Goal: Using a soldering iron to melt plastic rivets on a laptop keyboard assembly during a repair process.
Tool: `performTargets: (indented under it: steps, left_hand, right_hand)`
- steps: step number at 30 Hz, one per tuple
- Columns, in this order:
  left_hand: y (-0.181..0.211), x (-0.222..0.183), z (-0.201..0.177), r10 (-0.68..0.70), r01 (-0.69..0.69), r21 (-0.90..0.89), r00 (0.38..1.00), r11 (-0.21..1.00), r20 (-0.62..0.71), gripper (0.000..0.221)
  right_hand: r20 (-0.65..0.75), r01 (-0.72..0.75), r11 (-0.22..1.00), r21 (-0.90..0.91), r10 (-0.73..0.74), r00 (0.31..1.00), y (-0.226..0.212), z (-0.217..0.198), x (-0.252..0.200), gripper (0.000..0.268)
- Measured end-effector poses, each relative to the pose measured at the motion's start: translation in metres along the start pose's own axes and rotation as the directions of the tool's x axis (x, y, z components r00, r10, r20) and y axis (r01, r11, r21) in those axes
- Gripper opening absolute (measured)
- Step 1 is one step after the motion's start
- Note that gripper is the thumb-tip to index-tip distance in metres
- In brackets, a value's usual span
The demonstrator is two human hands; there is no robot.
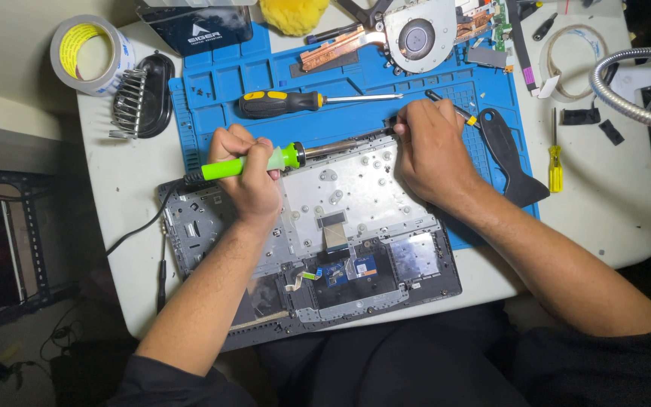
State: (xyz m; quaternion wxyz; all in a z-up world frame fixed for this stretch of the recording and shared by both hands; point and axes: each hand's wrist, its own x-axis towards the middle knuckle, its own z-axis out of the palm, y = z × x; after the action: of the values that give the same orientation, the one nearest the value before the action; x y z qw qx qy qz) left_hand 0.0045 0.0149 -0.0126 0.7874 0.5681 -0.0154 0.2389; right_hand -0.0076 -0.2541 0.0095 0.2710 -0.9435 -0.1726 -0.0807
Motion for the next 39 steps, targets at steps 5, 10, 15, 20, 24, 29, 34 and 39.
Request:
performTargets:
  steps: [5,10,15,20,24,29,34,39]
  left_hand:
    - [-0.003,0.001,-0.003,-0.010,0.010,0.004,1.000,1.000,-0.006,0.028]
    - [-0.005,0.002,-0.002,-0.009,0.009,0.001,1.000,1.000,-0.003,0.027]
    - [-0.010,0.001,-0.005,-0.006,0.006,0.018,1.000,1.000,-0.001,0.026]
    - [-0.007,0.002,-0.003,0.004,-0.004,0.026,1.000,1.000,0.002,0.025]
    - [0.005,0.000,0.004,0.000,0.000,0.025,1.000,1.000,0.005,0.026]
    - [-0.009,0.002,-0.002,-0.003,0.003,0.004,1.000,1.000,0.000,0.026]
    - [-0.002,0.001,0.001,-0.006,0.006,0.012,1.000,1.000,-0.001,0.026]
    - [-0.002,0.001,0.000,0.006,-0.006,0.015,1.000,1.000,0.005,0.026]
  right_hand:
    - [0.276,-0.001,1.000,-0.026,0.008,0.961,0.003,-0.033,0.028,0.021]
    - [0.521,-0.116,0.993,-0.025,0.112,0.846,-0.021,-0.070,0.054,0.023]
    - [0.554,-0.076,0.995,-0.065,0.100,0.826,-0.044,-0.086,0.055,0.037]
    - [0.583,-0.064,0.994,-0.085,0.101,0.806,-0.051,-0.088,0.056,0.056]
    - [0.575,-0.071,0.994,-0.084,0.107,0.811,-0.046,-0.084,0.057,0.058]
    - [0.555,-0.083,0.994,-0.072,0.109,0.824,-0.036,-0.077,0.055,0.050]
    - [0.552,-0.116,0.991,-0.070,0.135,0.823,-0.031,-0.071,0.057,0.026]
    - [0.517,-0.100,0.985,-0.143,0.160,0.841,-0.033,-0.070,0.054,0.021]
